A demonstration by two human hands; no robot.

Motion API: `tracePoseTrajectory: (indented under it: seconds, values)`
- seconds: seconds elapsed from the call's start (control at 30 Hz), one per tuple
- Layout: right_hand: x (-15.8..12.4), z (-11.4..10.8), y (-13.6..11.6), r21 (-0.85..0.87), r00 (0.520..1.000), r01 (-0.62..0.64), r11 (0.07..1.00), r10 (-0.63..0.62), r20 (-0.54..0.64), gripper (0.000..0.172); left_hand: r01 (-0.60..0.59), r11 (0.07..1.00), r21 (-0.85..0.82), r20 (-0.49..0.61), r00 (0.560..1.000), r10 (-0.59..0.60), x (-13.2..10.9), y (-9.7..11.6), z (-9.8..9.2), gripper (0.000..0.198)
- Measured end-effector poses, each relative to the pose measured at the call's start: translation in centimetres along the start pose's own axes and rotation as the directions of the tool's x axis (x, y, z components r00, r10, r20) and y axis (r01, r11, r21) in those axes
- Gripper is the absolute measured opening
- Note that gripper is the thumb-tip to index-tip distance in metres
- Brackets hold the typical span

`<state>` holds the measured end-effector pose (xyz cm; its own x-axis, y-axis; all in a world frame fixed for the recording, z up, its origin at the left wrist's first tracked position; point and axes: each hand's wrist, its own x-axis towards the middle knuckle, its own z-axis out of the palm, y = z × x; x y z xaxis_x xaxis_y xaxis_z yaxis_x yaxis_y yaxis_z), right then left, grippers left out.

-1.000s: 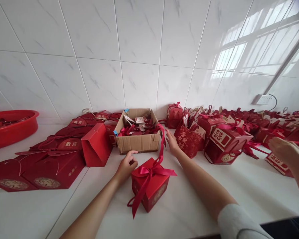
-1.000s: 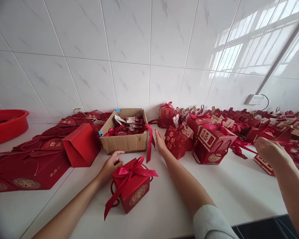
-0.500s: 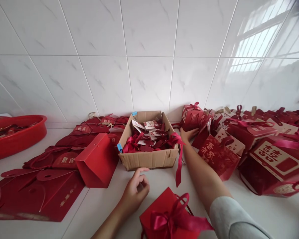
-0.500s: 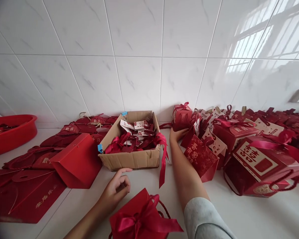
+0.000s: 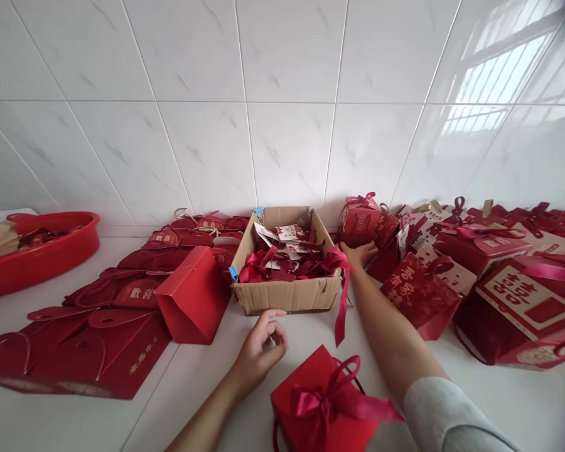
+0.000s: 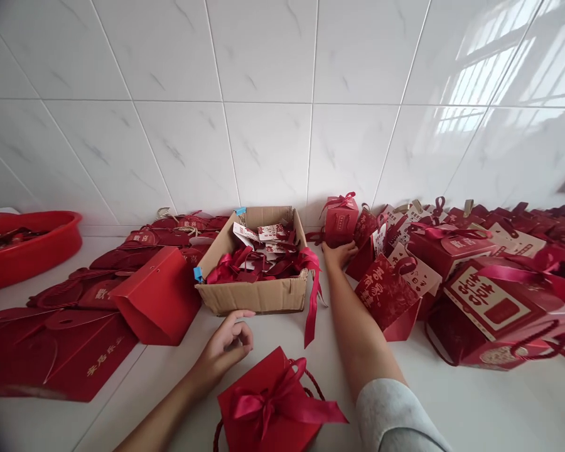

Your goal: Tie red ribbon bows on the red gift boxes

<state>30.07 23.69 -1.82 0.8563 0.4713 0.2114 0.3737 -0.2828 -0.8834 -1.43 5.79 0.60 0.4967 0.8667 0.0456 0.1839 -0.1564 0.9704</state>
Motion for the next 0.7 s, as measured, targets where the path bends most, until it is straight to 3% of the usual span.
tracePoseTrajectory:
  seconds: [0.1, 0.3, 0.5, 0.7]
  values:
    - [-2.1, -1.1, 0.0, 0.004, 1.000, 0.016, 1.000, -0.016, -0.021, 0.040, -0.016, 0.998, -0.054, 0.009, 1.000, 0.016, 0.1, -0.2, -0.1, 0.044]
    - [-6.6, -4.7, 0.9, 0.105, 0.988, 0.131, 0.986, -0.139, 0.066, 0.040, -0.066, 0.992, -0.104, 0.001, 0.998, 0.067, 0.3, -0.7, 0.0, 0.046]
    - [-10.7, -9.4, 2.1, 0.122, 0.969, 0.187, 0.975, -0.203, 0.138, 0.085, -0.100, 0.987, -0.125, -0.009, 0.995, 0.099, 0.2, -1.1, 0.1, 0.047]
    - [-14.3, -13.8, 3.0, 0.070, 0.957, 0.225, 0.972, -0.234, 0.172, 0.083, -0.100, 0.988, -0.115, -0.013, 0.995, 0.099, -0.2, -0.6, 0.2, 0.045]
